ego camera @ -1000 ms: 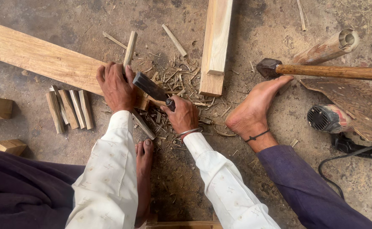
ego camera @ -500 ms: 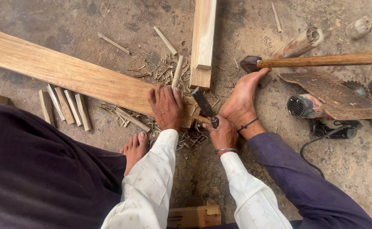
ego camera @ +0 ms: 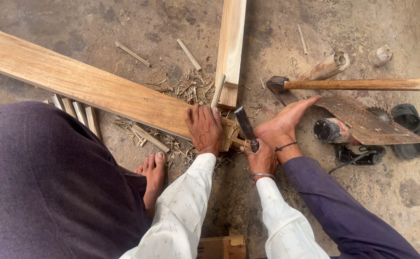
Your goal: The person sits on the ground and uses a chisel and wooden mallet to pare and shape a mortise in a wooden frame member, fitting a rail into the joint. They repeatedly strike and lever the chisel inside the joint, clear away shavings, and test-fit the mating piece as they work.
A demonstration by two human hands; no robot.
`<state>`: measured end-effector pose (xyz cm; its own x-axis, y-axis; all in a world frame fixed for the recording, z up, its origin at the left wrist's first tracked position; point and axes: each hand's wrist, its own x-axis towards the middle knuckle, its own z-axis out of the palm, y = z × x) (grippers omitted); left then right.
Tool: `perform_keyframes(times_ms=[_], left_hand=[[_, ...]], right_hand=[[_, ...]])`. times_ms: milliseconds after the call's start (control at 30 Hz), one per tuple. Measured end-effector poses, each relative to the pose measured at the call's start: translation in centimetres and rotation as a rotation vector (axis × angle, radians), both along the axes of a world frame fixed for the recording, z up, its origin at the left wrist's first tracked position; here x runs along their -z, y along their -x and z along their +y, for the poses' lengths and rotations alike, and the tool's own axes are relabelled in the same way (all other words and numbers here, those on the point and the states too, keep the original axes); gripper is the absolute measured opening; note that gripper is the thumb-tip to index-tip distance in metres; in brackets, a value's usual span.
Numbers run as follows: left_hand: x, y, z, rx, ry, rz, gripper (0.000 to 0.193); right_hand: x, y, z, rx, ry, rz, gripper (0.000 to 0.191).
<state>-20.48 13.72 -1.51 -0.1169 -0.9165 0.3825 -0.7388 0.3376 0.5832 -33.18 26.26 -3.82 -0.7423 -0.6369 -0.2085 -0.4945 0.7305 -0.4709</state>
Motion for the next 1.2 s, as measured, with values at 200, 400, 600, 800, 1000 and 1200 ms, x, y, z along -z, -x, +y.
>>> perform_keyframes(times_ms=[200,400,600,800,1000,1200], left_hand=[[-0.1,0.8,0.0,0.011,-0.075,0.072,0.032],[-0.4,2.4,0.5,0.033,-0.085,0.073,0.031],[0.4,2.2,0.2,0.045,-0.052,0.148,0.030],[0.2,2.9,4.9,0.374,-0.163,0.276,0.035],[-0.5,3.7,7.4,0.413,-0.456,0.648,0.036],[0.6,3.4,3.5,0.071,-0.903,1.023,0.042]], right_hand=[[1.6,2.0,0.5,-0.101,0.081,0.046,0.034],[3.0,3.4,1.1,-0.016,0.146,0.027,0.035],[1.8,3.4,1.0,0.087,0.226,-0.323,0.032],[-5.0,5.2,1.8,0.156,0.333,-0.358,0.032],[-11.7,5.2,3.3,0.318,0.770,-0.498,0.033],[-12.3,0.3,3.4,0.161,0.378,-0.733,0.031]])
